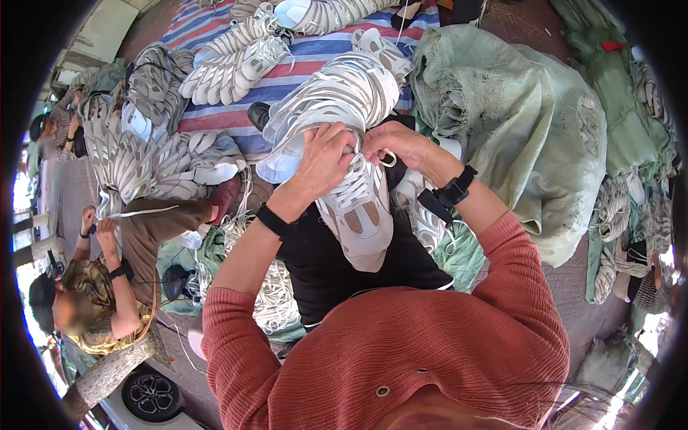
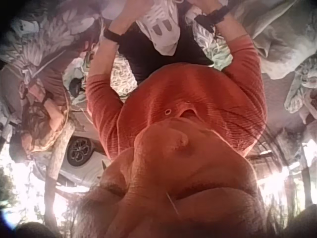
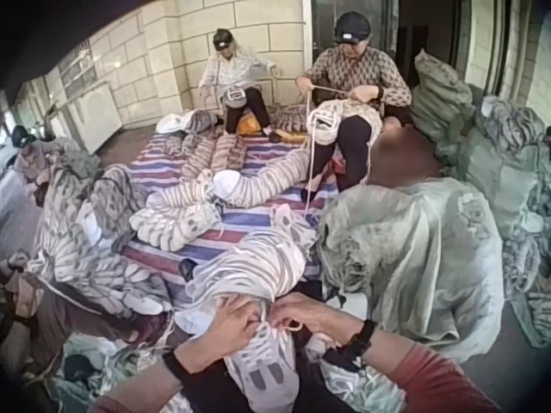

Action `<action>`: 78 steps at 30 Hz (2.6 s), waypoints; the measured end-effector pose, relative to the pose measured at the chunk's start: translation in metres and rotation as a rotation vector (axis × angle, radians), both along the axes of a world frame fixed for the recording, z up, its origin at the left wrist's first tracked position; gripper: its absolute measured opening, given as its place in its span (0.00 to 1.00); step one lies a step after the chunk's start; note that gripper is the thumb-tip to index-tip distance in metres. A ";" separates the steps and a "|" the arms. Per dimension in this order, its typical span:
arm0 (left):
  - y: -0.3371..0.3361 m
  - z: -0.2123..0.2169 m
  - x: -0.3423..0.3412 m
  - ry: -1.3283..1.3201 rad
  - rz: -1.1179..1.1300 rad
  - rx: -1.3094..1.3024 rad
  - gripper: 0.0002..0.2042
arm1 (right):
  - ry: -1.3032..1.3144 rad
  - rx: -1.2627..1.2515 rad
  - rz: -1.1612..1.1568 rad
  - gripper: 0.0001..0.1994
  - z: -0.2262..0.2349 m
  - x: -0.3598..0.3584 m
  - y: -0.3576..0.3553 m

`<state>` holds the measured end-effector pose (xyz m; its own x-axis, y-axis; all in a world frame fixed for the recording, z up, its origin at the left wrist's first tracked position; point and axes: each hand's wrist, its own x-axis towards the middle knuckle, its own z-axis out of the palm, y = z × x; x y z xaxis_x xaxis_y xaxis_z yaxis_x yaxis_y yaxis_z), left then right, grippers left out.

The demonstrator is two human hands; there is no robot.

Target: The person sits on a mat and laces a white sneaker by hand. They thread the laces through the eyelets, pull them tight, and tie a knot. The person handles the shoe and laces directly without using any tools.

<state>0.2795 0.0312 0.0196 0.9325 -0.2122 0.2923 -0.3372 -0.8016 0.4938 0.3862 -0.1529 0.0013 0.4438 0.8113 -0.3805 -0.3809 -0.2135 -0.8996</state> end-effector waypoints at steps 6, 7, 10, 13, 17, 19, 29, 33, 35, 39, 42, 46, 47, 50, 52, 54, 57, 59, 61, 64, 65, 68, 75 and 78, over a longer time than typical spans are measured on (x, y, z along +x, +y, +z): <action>0.001 -0.009 -0.005 0.110 0.056 -0.155 0.11 | -0.029 -0.064 -0.022 0.07 0.001 -0.004 0.002; 0.001 -0.010 -0.005 0.126 0.058 -0.160 0.11 | -0.037 -0.075 -0.038 0.07 0.000 -0.004 0.003; -0.002 -0.012 -0.006 0.014 0.044 -0.115 0.10 | -0.067 -0.105 -0.044 0.07 -0.002 -0.004 0.005; -0.002 -0.009 -0.007 0.040 0.044 -0.169 0.09 | -0.111 -0.115 0.056 0.07 -0.001 0.004 0.001; 0.000 -0.012 0.002 0.269 0.059 -0.441 0.08 | -0.141 -0.010 0.129 0.07 -0.022 0.020 -0.005; 0.001 -0.016 0.004 0.260 0.075 -0.538 0.07 | -0.099 0.085 0.120 0.06 -0.029 0.019 -0.002; 0.035 0.010 -0.009 -0.173 0.218 -0.215 0.05 | 0.217 0.178 0.018 0.11 -0.034 0.018 -0.014; 0.124 0.010 -0.064 -0.218 0.549 -0.160 0.05 | 0.145 0.210 0.054 0.16 -0.003 0.002 -0.019; 0.157 0.004 -0.095 -0.185 0.700 -0.070 0.03 | 0.048 0.257 0.083 0.20 0.012 -0.004 -0.021; 0.179 -0.027 -0.147 0.001 0.770 -0.091 0.10 | -0.416 0.099 0.296 0.25 0.043 -0.011 -0.023; 0.120 -0.031 -0.156 0.002 0.631 -0.013 0.16 | -0.806 0.058 0.389 0.45 0.029 -0.020 -0.049; 0.016 -0.004 -0.167 0.044 0.348 0.026 0.19 | -0.964 -0.168 0.324 0.54 0.014 -0.049 -0.057; 0.004 0.002 -0.168 0.049 0.270 0.135 0.18 | -1.054 -0.180 0.354 0.53 0.017 -0.053 -0.052; -0.026 -0.001 -0.169 0.037 0.153 0.159 0.21 | -1.099 -0.161 0.383 0.49 0.016 -0.049 -0.046; -0.040 -0.010 -0.172 0.023 0.212 0.061 0.24 | -1.113 0.011 0.229 0.35 0.006 -0.039 -0.038; -0.045 -0.008 -0.165 0.022 0.265 -0.020 0.28 | -1.058 0.057 0.103 0.28 0.001 -0.019 -0.029; -0.037 0.002 -0.145 0.037 0.351 -0.063 0.33 | -1.129 0.091 0.054 0.24 0.019 -0.021 0.014; -0.029 -0.005 -0.130 0.055 0.398 -0.031 0.33 | -1.147 0.135 0.173 0.30 0.028 -0.018 0.028; -0.019 -0.015 -0.115 -0.046 0.491 -0.020 0.30 | -1.080 0.159 0.222 0.33 0.033 -0.017 0.027; 0.007 -0.018 -0.089 0.161 0.438 -0.229 0.26 | -1.004 0.054 0.305 0.37 0.020 -0.012 0.011; 0.020 -0.027 -0.080 -0.048 0.447 -0.227 0.23 | -0.968 0.011 0.299 0.36 0.019 -0.014 0.012; 0.046 -0.035 -0.065 0.038 0.466 -0.224 0.23 | -1.183 -0.063 0.301 0.32 0.016 -0.013 0.017; 0.056 -0.060 -0.058 0.041 0.531 -0.532 0.25 | -1.514 -0.345 0.393 0.30 0.043 -0.037 0.075; 0.015 -0.046 -0.069 0.470 0.381 -0.249 0.36 | -1.632 -0.290 0.324 0.33 0.017 -0.022 0.076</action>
<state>0.2105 0.0460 -0.0263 0.9693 0.1801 -0.1673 0.2453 -0.6646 0.7058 0.3643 -0.0773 0.0185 0.3373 0.9321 0.1323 0.9298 -0.3079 -0.2016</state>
